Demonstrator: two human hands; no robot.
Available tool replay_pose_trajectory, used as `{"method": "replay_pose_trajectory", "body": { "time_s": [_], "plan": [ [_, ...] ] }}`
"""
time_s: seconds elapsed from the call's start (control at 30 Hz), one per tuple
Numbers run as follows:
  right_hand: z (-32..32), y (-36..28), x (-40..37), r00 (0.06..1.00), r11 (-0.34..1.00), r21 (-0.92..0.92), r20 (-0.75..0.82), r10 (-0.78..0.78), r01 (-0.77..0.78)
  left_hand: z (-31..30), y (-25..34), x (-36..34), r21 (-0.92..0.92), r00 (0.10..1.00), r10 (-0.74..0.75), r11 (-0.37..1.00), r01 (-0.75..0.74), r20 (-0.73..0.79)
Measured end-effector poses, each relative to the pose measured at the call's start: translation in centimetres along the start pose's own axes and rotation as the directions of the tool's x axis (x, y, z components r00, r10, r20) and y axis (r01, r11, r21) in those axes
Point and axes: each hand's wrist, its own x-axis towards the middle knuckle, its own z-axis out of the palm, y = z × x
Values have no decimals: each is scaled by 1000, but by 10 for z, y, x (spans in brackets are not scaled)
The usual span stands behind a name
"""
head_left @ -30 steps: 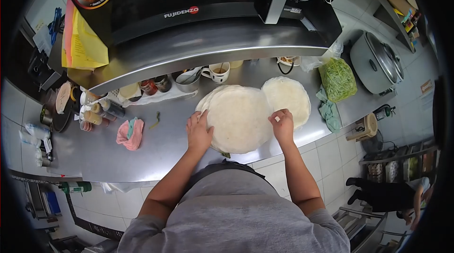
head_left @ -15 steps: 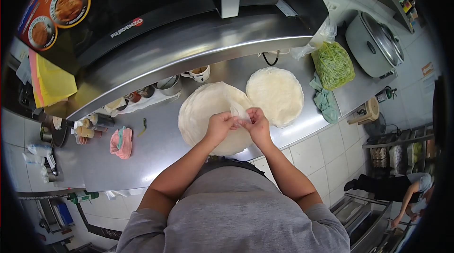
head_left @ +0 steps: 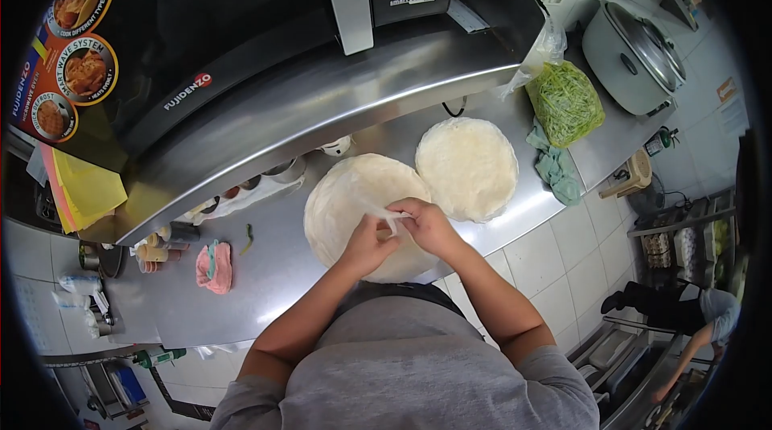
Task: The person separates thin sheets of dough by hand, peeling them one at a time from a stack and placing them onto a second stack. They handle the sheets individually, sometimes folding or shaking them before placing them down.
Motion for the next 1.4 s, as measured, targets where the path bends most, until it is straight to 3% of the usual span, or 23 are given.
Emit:
{"method": "replay_pose_trajectory", "body": {
  "time_s": [0.07,0.1,0.17,0.27,0.33,0.37,0.43,0.47,0.53,0.6,0.73,0.83,0.9,0.93,0.97,1.0,1.07,1.1,1.17,1.27,1.3,1.33,1.4],
  "plan": [
    [5,-24,3,980,984,-41,-109,165,-171,8,26,-3,-275,910,-49,959,-74,-412],
    [-1,-39,7,963,965,53,-66,260,-257,6,20,0,-275,909,-49,959,-74,-415],
    [-3,-34,6,962,969,42,-115,247,-244,0,3,8,-355,984,-17,933,-49,-180],
    [-22,-27,3,934,967,73,-250,254,-244,-21,18,9,-259,979,-38,966,-15,-199],
    [-47,-17,3,760,871,353,-442,476,-340,-33,23,6,-381,985,-65,924,-2,-162],
    [-54,-16,-1,759,873,352,-447,473,-337,-36,25,4,-311,992,-69,950,34,-103],
    [-64,-20,-6,870,895,71,-213,444,-440,-37,38,-2,-232,996,-74,971,63,-40],
    [-62,-27,-7,869,896,75,-222,443,-438,-37,50,-6,-217,993,-108,969,117,55],
    [-52,-60,-6,961,955,134,-48,272,-263,-30,59,-8,-188,977,-140,967,169,160],
    [-36,-43,-9,945,917,257,-35,325,-306,-22,63,-8,86,993,98,992,-92,-69],
    [-25,-69,-1,956,951,208,-135,261,-231,-19,70,3,20,985,5,1000,-1,-174],
    [-36,-66,-1,934,946,184,-189,302,-269,-30,65,5,133,932,170,982,-133,-320],
    [-55,-45,0,818,925,306,-456,350,-226,-44,65,3,84,931,122,992,-99,-344],
    [-68,-41,-2,817,926,305,-460,346,-220,-51,64,2,31,926,70,998,-63,-372],
    [-79,-36,-5,807,889,356,-408,426,-289,-56,59,2,-168,941,-54,986,-3,-333],
    [-84,-37,-6,790,842,402,-349,503,-359,-55,54,4,-164,942,-52,987,-4,-332],
    [-70,-41,-5,820,861,421,-358,447,-285,-50,43,5,-360,976,15,928,-93,-216],
    [-65,-51,-2,866,794,552,-236,442,-255,-46,46,7,-358,977,17,929,-94,-214],
    [-55,-64,5,904,706,669,-119,410,-232,-33,58,10,-700,994,-71,714,-9,-85],
    [-50,-69,9,913,842,472,-164,373,-259,-21,95,5,-619,986,-36,782,-75,-165],
    [-55,-67,9,879,770,522,-78,471,-366,-21,92,4,-332,963,65,931,-154,-262],
    [-61,-64,8,831,685,558,15,556,-468,-28,89,5,-330,963,64,932,-152,-263],
    [-82,-59,-2,842,661,624,-9,539,-417,-59,83,2,-371,938,-151,928,25,-313]
  ]
}}
